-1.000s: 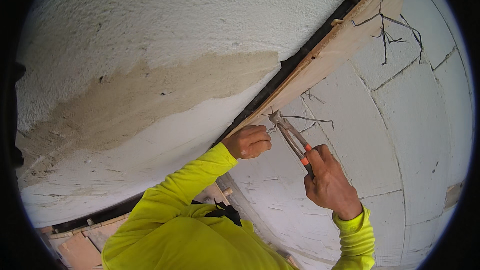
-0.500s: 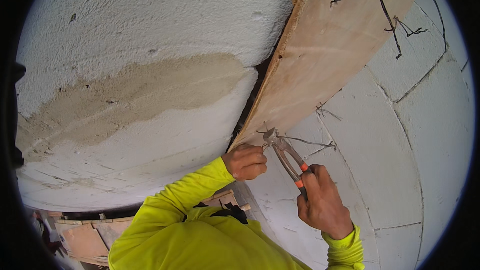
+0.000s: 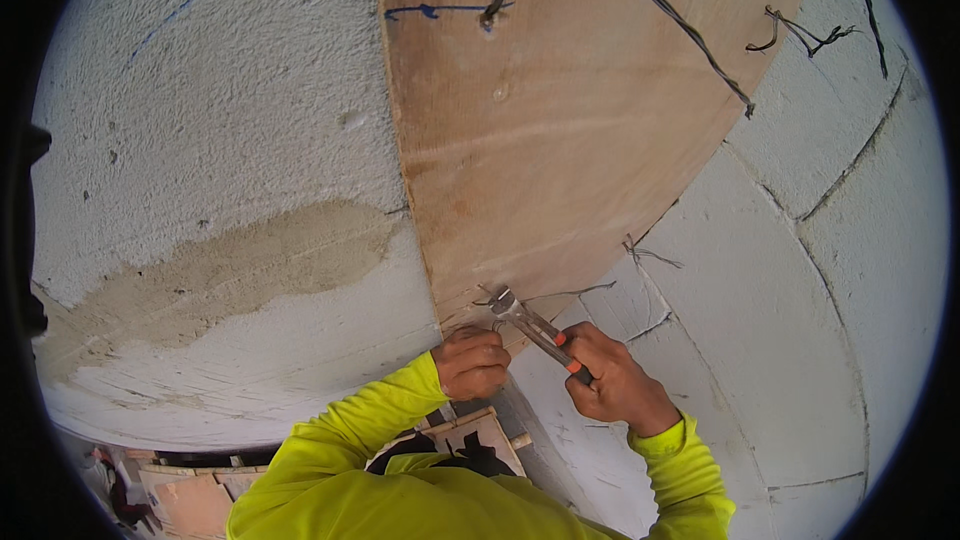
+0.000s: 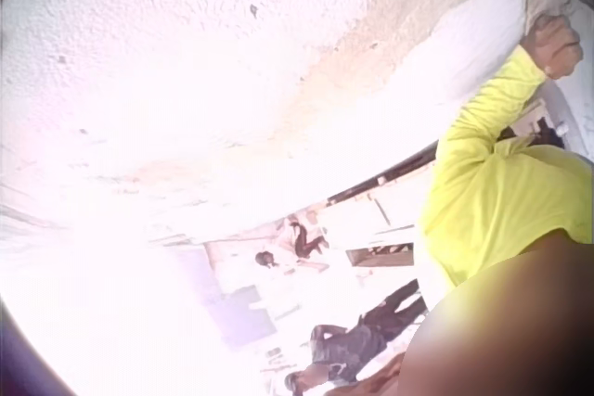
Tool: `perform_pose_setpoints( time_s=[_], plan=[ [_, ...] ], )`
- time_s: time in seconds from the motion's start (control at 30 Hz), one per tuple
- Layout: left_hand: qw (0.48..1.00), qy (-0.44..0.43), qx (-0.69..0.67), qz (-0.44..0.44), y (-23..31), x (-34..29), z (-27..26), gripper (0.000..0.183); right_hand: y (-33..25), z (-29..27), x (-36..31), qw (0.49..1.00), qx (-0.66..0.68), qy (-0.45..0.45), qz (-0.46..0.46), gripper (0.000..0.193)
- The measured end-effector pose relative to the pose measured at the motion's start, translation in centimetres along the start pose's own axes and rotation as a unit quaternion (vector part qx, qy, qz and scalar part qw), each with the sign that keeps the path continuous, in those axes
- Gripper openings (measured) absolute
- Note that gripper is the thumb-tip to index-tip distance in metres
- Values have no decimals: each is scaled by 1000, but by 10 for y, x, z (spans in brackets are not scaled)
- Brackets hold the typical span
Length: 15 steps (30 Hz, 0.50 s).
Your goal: The person secures a large wooden board to a white block wall using wire ties and pliers. They repeatedly twist and tighten the wires at multiple points along the board's edge to hold it in place against the wall.
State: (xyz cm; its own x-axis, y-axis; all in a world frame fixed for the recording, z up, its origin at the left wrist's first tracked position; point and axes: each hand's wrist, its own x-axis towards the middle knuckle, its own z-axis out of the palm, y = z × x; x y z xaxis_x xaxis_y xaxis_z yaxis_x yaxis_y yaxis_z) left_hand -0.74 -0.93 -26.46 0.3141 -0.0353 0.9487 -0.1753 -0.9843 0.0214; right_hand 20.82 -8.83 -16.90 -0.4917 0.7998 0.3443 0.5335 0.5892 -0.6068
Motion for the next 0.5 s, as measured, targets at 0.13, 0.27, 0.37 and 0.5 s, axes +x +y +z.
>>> perform_pose_setpoints(
  time_s=[0.13, 0.27, 0.37, 0.5],
  plan=[
    [1000, 7, 4, -21, -4, 8, 3, 21, 33, 15, 0, 999, 6, 35, -36, 21],
    [997, 18, -30, -62, 11, 6, 9, 19, -15, 14, -51, 974, 177, -31, 139, 19],
    [969, 127, -122, -173, 38, -4, 7, 13, -43, 3, -53, 862, 433, -65, 255, 19],
    [671, 305, -432, -520, 82, -14, 5, 46, -56, 40, -41, 608, 757, -64, 230, 22]
  ],
)
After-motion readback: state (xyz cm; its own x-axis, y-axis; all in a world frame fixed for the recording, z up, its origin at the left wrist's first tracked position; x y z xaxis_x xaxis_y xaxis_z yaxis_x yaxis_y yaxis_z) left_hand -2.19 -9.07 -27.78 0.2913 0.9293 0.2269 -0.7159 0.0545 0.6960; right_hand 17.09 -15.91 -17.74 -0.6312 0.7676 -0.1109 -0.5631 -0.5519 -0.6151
